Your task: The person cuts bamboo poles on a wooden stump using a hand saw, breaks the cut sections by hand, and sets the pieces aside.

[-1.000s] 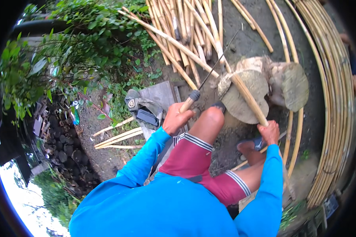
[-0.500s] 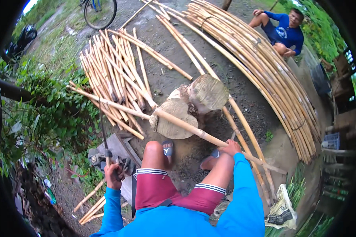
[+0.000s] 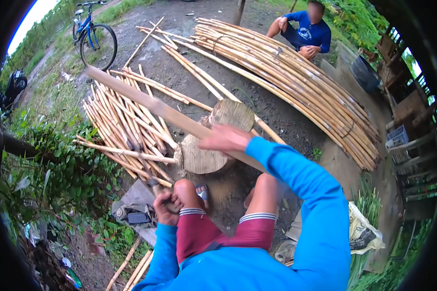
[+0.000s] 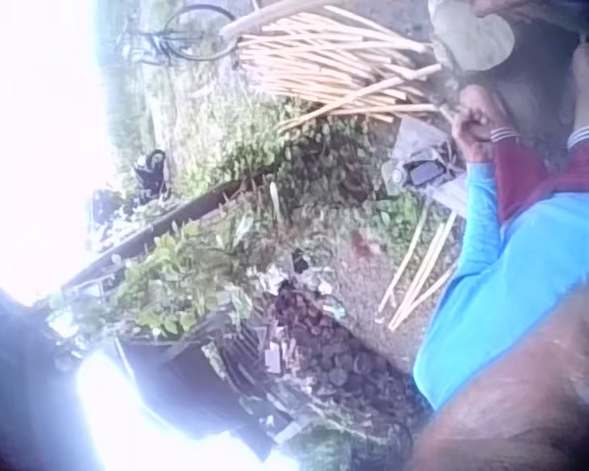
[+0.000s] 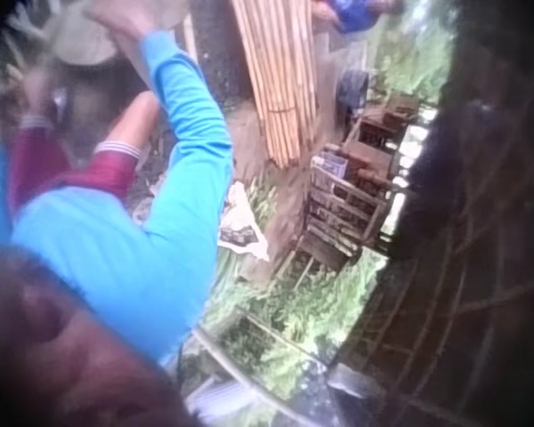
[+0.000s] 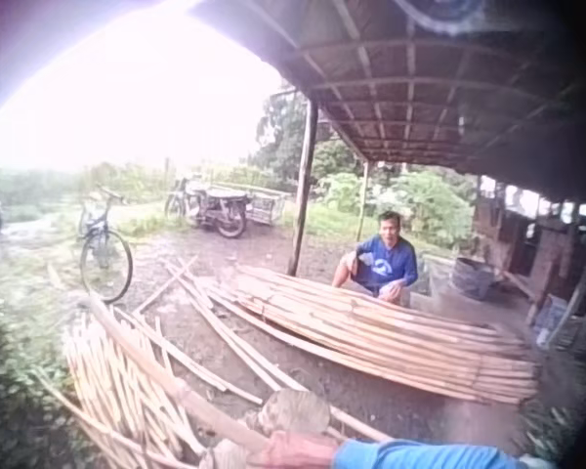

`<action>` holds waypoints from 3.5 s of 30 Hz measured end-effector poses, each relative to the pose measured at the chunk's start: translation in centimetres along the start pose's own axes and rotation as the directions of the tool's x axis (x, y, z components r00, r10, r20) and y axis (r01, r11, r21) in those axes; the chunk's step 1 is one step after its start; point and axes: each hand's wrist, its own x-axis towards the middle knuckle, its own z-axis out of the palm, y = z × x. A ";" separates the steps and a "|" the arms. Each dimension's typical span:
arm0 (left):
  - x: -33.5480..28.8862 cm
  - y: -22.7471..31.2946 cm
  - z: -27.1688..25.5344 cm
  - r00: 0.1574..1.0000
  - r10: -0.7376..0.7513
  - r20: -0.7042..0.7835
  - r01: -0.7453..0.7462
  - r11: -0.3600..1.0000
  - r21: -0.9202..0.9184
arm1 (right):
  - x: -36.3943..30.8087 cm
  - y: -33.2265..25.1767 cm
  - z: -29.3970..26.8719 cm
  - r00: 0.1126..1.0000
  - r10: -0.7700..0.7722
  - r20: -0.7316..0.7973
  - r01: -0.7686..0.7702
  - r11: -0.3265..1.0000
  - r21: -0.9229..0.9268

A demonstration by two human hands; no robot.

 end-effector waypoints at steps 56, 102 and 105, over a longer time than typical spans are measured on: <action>-32.8 6.4 -37.2 -0.148 0.637 -0.757 -0.827 0.340 0.447 | -3.0 -20.3 37.1 0.316 -0.766 0.560 0.812 0.523 0.258; 32.1 8.5 -15.2 0.806 0.335 -0.488 0.012 0.815 0.579 | -6.5 23.7 22.9 0.845 0.262 -0.467 -0.279 0.960 0.034; 35.4 7.6 -22.8 0.798 -0.004 -0.603 0.306 0.865 0.398 | -5.3 23.4 23.1 0.900 0.133 -0.415 -0.209 0.967 -0.144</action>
